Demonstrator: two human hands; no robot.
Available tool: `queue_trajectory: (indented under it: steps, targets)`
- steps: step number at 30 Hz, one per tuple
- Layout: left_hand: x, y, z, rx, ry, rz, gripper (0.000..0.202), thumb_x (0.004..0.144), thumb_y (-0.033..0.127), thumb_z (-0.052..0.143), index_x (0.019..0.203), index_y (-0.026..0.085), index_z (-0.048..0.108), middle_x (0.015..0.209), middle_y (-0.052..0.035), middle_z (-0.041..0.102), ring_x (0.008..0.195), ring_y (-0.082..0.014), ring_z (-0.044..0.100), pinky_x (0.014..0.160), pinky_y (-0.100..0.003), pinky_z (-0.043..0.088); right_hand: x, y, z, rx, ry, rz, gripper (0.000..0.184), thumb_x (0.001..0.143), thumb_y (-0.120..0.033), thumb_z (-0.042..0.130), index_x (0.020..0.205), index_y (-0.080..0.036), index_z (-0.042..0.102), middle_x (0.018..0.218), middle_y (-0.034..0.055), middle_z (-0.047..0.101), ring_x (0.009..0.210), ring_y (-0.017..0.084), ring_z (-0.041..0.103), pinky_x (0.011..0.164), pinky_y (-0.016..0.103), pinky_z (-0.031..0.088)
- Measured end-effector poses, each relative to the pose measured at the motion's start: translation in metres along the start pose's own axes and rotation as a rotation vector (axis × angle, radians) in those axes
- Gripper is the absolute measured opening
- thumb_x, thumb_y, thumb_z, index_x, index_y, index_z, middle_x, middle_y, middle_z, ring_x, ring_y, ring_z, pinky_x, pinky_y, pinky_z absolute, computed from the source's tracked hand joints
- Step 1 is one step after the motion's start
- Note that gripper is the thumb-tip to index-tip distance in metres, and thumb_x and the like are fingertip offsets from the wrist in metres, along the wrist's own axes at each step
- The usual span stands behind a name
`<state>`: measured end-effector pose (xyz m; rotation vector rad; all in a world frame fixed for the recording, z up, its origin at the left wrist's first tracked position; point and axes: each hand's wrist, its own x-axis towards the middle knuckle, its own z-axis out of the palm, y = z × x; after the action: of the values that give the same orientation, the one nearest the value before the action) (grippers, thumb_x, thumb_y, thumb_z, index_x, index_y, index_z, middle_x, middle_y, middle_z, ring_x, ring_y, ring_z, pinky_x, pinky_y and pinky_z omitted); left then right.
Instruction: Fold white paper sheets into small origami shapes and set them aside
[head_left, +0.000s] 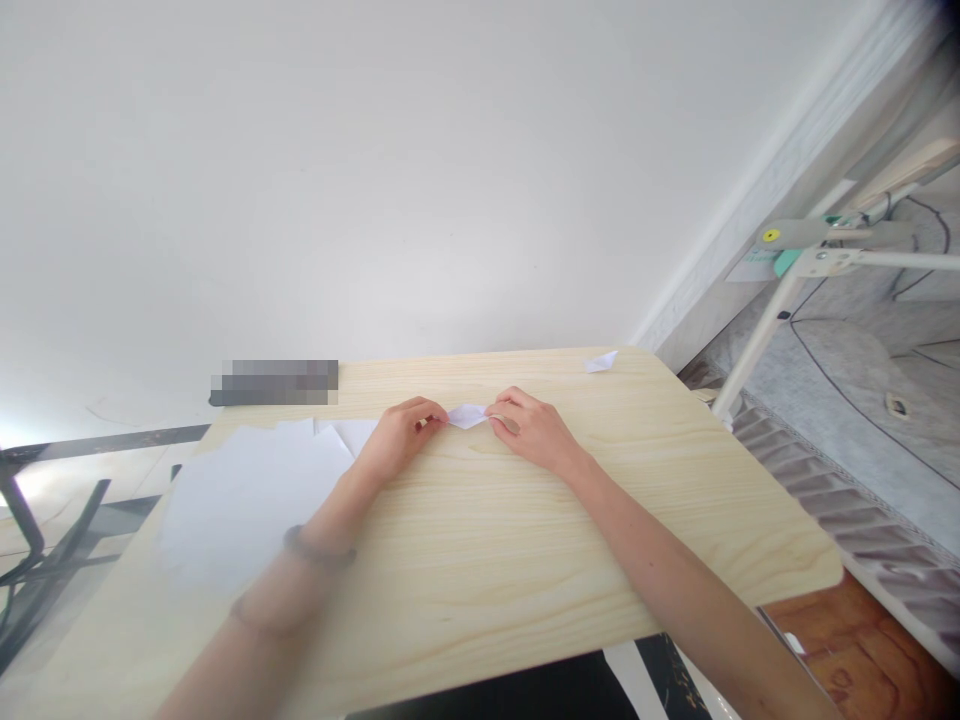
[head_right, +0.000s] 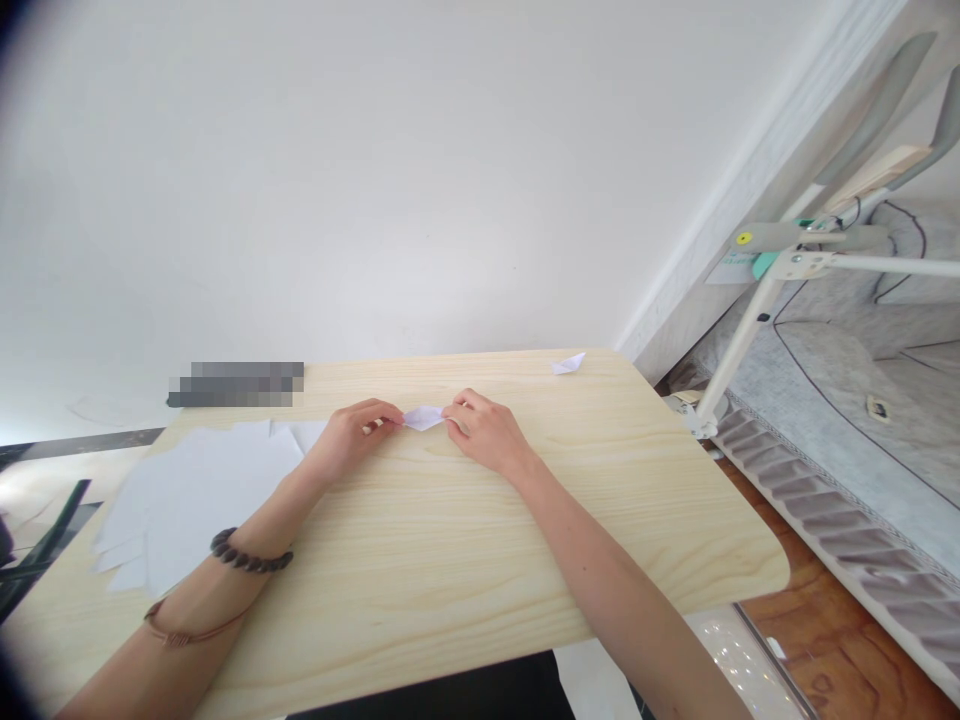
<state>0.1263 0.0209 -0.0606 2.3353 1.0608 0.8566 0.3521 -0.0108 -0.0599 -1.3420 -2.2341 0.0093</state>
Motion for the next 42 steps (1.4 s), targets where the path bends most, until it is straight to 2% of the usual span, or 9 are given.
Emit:
queue_trajectory:
  steps: [4,9,16,22,29,35,42]
  targets:
    - [0.000,0.001,0.001,-0.009,0.016,0.030,0.020,0.081,0.023,0.042,0.082,0.019,0.062,0.092,-0.0038,0.060,0.077,-0.0134,0.056,0.064,-0.024,0.045,0.000,-0.002,0.000,0.005,-0.009,-0.012,0.020,0.082,-0.022,0.044,0.095,-0.024,0.060,0.096,0.0021,0.055,0.074,0.010,0.054,0.067,0.021,0.040]
    - [0.000,-0.001,0.003,0.007,0.055,-0.042,0.017,0.080,0.025,0.045,0.087,0.019,0.059,0.090,-0.0032,0.059,0.074,-0.0133,0.055,0.066,-0.025,0.046,0.000,-0.003,0.000,0.011,-0.012,-0.018,0.021,0.084,-0.023,0.043,0.096,-0.025,0.060,0.097,0.0021,0.055,0.073,0.009,0.054,0.067,0.021,0.040]
    - [0.000,-0.002,0.000,0.052,0.079,-0.063,0.019,0.081,0.025,0.043,0.080,0.019,0.061,0.085,-0.0034,0.059,0.073,-0.0133,0.055,0.065,-0.025,0.045,0.000,-0.001,0.000,0.035,-0.002,-0.013,0.020,0.082,-0.019,0.044,0.094,-0.022,0.060,0.093,0.0025,0.055,0.070,0.009,0.053,0.065,0.021,0.039]
    - [-0.001,0.004,0.000,0.022,0.029,0.027,0.022,0.082,0.023,0.040,0.079,0.018,0.062,0.088,-0.0047,0.059,0.076,-0.0138,0.055,0.066,-0.025,0.044,0.000,-0.003,0.001,0.059,-0.007,-0.040,0.018,0.082,-0.016,0.044,0.088,-0.020,0.059,0.088,0.0029,0.055,0.071,0.010,0.052,0.066,0.022,0.039]
    - [-0.002,0.003,0.001,0.052,0.020,0.039,0.022,0.084,0.023,0.040,0.082,0.019,0.062,0.089,-0.0043,0.058,0.075,-0.0132,0.055,0.067,-0.025,0.044,0.001,-0.009,-0.001,0.026,-0.028,-0.085,0.016,0.080,-0.014,0.045,0.083,-0.019,0.059,0.085,0.0033,0.053,0.074,0.011,0.049,0.068,0.024,0.037]
    - [-0.004,0.005,0.003,0.172,-0.072,0.038,0.022,0.083,0.021,0.042,0.089,0.026,0.062,0.103,-0.0020,0.050,0.079,-0.0121,0.054,0.071,-0.024,0.043,0.002,-0.007,0.003,0.034,-0.030,-0.075,0.016,0.081,-0.015,0.044,0.086,-0.020,0.058,0.087,0.0032,0.053,0.076,0.012,0.049,0.070,0.025,0.038]
    - [-0.003,0.009,0.004,0.202,-0.124,0.076,0.027,0.084,0.022,0.040,0.090,0.029,0.064,0.101,-0.0021,0.048,0.085,-0.0137,0.051,0.075,-0.025,0.042,0.003,-0.008,0.002,0.078,-0.036,-0.103,0.018,0.081,-0.014,0.044,0.088,-0.020,0.059,0.086,0.0037,0.053,0.076,0.012,0.049,0.070,0.025,0.038]
